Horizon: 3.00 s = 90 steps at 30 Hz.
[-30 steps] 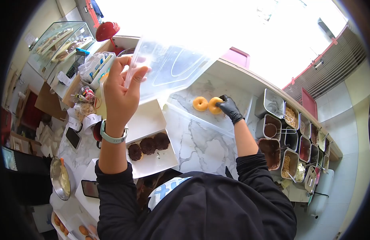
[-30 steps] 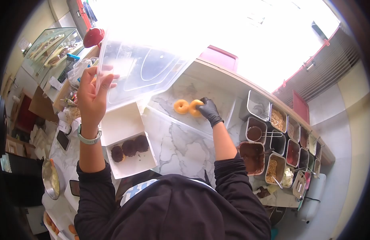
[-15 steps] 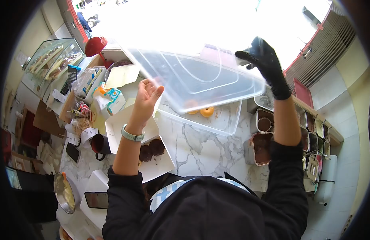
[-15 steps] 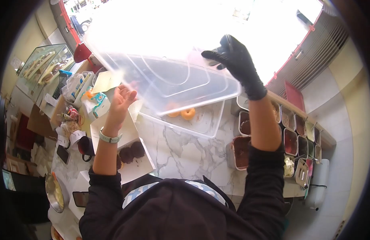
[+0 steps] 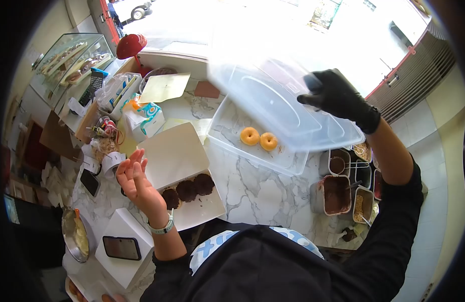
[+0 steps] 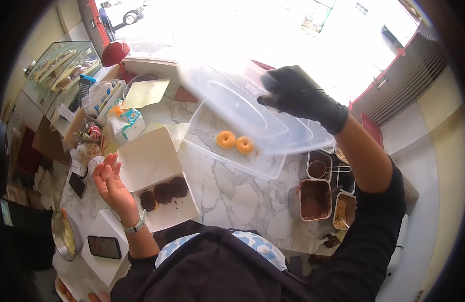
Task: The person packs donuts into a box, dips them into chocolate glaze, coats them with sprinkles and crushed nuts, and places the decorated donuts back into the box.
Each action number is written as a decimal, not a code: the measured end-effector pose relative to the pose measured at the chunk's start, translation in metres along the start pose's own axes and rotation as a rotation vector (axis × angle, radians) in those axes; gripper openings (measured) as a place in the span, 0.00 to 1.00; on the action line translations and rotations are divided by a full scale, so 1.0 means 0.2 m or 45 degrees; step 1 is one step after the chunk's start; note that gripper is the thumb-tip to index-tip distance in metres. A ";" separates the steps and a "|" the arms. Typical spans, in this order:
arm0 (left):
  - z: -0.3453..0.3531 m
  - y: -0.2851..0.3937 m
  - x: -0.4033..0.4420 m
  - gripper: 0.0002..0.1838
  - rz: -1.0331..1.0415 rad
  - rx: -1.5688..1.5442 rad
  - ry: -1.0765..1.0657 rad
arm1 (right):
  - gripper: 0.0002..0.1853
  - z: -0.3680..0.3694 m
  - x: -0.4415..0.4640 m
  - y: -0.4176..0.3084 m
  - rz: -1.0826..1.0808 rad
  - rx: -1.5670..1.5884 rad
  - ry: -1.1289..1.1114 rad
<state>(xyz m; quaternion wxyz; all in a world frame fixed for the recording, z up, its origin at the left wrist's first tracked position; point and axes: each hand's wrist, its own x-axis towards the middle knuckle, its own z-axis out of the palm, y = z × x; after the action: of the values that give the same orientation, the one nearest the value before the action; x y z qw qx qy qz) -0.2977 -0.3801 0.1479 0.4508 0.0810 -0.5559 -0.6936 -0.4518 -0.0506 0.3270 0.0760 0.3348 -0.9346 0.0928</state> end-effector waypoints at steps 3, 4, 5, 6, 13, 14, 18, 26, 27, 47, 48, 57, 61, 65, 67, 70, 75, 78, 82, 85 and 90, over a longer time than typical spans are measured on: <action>-0.14 -0.02 -0.05 0.11 -0.005 0.304 0.001 | 0.19 -0.03 0.00 0.07 0.108 0.017 -0.001; -0.20 -0.04 -0.05 0.11 -0.003 0.429 -0.045 | 0.18 0.01 0.01 0.09 0.040 -0.151 0.080; -0.25 -0.06 -0.06 0.11 0.004 0.550 -0.093 | 0.17 0.05 0.01 0.12 -0.028 -0.321 0.169; -0.28 -0.07 -0.07 0.15 -0.042 0.750 -0.099 | 0.15 0.08 -0.01 0.13 -0.068 -0.239 0.148; -0.51 -0.26 -0.17 0.30 -0.271 1.244 -0.212 | 0.11 0.01 -0.07 0.12 -0.444 -0.507 0.191; -0.54 -0.28 -0.17 0.35 -0.410 1.161 -0.259 | 0.12 0.05 -0.07 0.10 -0.234 -0.494 0.128; -0.54 -0.27 -0.20 0.38 -0.653 1.000 -0.332 | 0.17 -0.05 -0.13 -0.02 -0.043 -0.195 -0.170; -0.59 -0.36 -0.20 0.30 -0.899 0.648 -0.230 | 0.18 -0.10 -0.11 0.07 -0.411 -0.266 0.123; -0.63 -0.42 -0.20 0.28 -0.910 0.570 -0.267 | 0.18 -0.09 -0.11 0.07 -0.366 -0.298 0.136; -0.29 0.06 -0.21 0.19 -0.293 0.469 -0.409 | 0.20 -0.04 -0.06 0.16 -0.167 -0.306 0.190; -0.25 0.09 -0.24 0.17 -0.433 0.321 -0.529 | 0.19 0.01 -0.07 0.20 -0.249 -0.318 0.247; -0.42 -0.04 -0.58 0.22 -0.988 1.041 -2.643 | 0.17 -0.02 -0.09 0.20 -0.142 -0.255 0.231; -0.52 -0.05 -0.71 0.34 -1.011 1.200 -2.727 | 0.23 -0.07 -0.16 0.09 -0.022 0.016 0.012; -0.56 -0.10 -0.79 0.34 -0.896 1.112 -2.689 | 0.21 -0.11 -0.13 0.11 0.191 0.069 -0.006; -0.56 -0.10 -0.80 0.34 -0.892 1.093 -2.684 | 0.19 0.00 -0.11 0.19 -0.127 -0.326 0.262; -0.56 -0.11 -0.80 0.33 -0.884 1.076 -2.682 | 0.21 0.01 -0.16 0.20 -0.419 -0.450 0.183; -0.56 -0.12 -0.80 0.33 -0.878 1.038 -2.697 | 0.19 -0.04 -0.12 0.18 -0.029 -0.265 0.145; -0.56 -0.14 -0.80 0.33 -0.867 1.028 -2.722 | 0.22 0.06 -0.12 0.22 -0.151 -0.179 0.256; -0.56 -0.15 -0.80 0.33 -0.860 1.011 -2.730 | 0.19 -0.05 -0.15 0.15 0.035 -0.026 -0.018; -0.56 -0.16 -0.80 0.33 -0.853 0.990 -2.740 | 0.20 -0.03 -0.13 0.18 0.095 -0.079 0.084; -0.56 -0.18 -0.82 0.32 -0.829 0.940 -2.738 | 0.20 0.03 -0.18 0.18 -0.124 -0.217 0.101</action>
<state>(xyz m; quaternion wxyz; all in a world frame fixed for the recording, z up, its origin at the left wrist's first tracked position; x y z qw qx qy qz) -0.1539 -0.3417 0.0119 -0.4973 -0.2810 -0.7697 -0.2852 -0.4467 -0.0028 0.3090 0.1455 0.3682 -0.9180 0.0225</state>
